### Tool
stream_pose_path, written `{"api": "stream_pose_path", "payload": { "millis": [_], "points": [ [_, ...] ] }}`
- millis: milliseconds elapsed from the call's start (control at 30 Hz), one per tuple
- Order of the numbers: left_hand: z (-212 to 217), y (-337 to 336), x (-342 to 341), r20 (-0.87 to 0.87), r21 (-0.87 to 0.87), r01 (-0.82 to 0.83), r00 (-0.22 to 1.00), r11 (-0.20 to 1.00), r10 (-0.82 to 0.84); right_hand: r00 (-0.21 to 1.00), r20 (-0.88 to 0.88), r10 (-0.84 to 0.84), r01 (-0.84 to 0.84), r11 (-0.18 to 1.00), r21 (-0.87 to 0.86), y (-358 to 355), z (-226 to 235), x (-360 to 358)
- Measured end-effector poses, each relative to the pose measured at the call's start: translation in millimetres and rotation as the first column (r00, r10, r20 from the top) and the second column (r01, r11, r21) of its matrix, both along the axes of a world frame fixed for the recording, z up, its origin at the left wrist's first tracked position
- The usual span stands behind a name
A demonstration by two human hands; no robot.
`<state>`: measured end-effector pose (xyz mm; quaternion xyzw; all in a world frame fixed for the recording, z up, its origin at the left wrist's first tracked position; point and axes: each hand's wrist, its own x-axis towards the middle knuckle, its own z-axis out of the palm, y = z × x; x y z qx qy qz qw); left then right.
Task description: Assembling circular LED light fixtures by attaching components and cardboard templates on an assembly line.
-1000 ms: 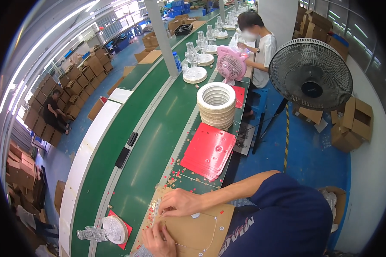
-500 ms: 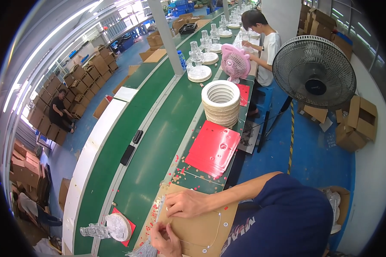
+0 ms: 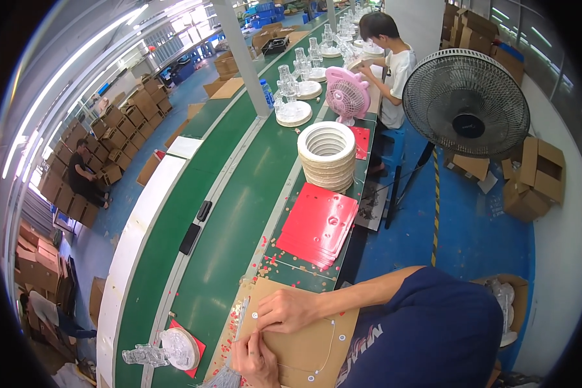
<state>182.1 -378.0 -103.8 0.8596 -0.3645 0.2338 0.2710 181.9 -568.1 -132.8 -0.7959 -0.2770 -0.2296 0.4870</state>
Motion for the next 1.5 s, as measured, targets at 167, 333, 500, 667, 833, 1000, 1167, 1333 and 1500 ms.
{"api": "stream_pose_path", "payload": {
  "millis": [167,333,500,667,833,1000,1167,1333,1500],
  "points": [
    [11,-3,5,-0.053,-0.015,0.004,0.999,1.000,-0.005,0.998,-0.011,0.065,-0.064,0.997,0.052,-2,-2,2],
    [24,6,23,-0.471,-0.072,0.062,0.878,0.995,-0.089,0.990,-0.027,0.140,-0.138,0.990,0.041,-1,-13,13],
    [25,7,31,-0.545,-0.108,0.003,0.836,0.994,-0.062,0.983,-0.120,0.136,-0.142,0.989,-0.038,-2,0,10],
    [17,2,24,-0.326,0.016,0.122,0.939,0.992,-0.110,0.993,-0.078,0.083,-0.089,0.993,-0.077,-5,-7,12],
    [7,1,15,-0.073,0.194,0.067,0.996,0.979,-0.054,0.996,-0.059,0.072,-0.076,0.994,-0.072,-3,-6,12],
    [9,-2,14,-0.116,0.236,0.007,0.993,0.972,0.020,0.992,0.028,0.126,-0.125,0.992,-0.028,0,-12,19],
    [7,-3,19,-0.111,0.249,0.031,0.994,0.968,-0.003,0.982,-0.023,0.190,-0.191,0.977,-0.094,-4,-15,27],
    [32,-1,27,-0.206,0.308,0.170,0.972,0.936,-0.108,0.968,-0.031,0.249,-0.251,0.963,-0.101,-6,-9,29],
    [39,0,35,-0.170,0.516,0.278,0.960,0.810,-0.220,0.953,-0.021,0.301,-0.302,0.951,-0.067,-5,-13,32]
  ]
}}
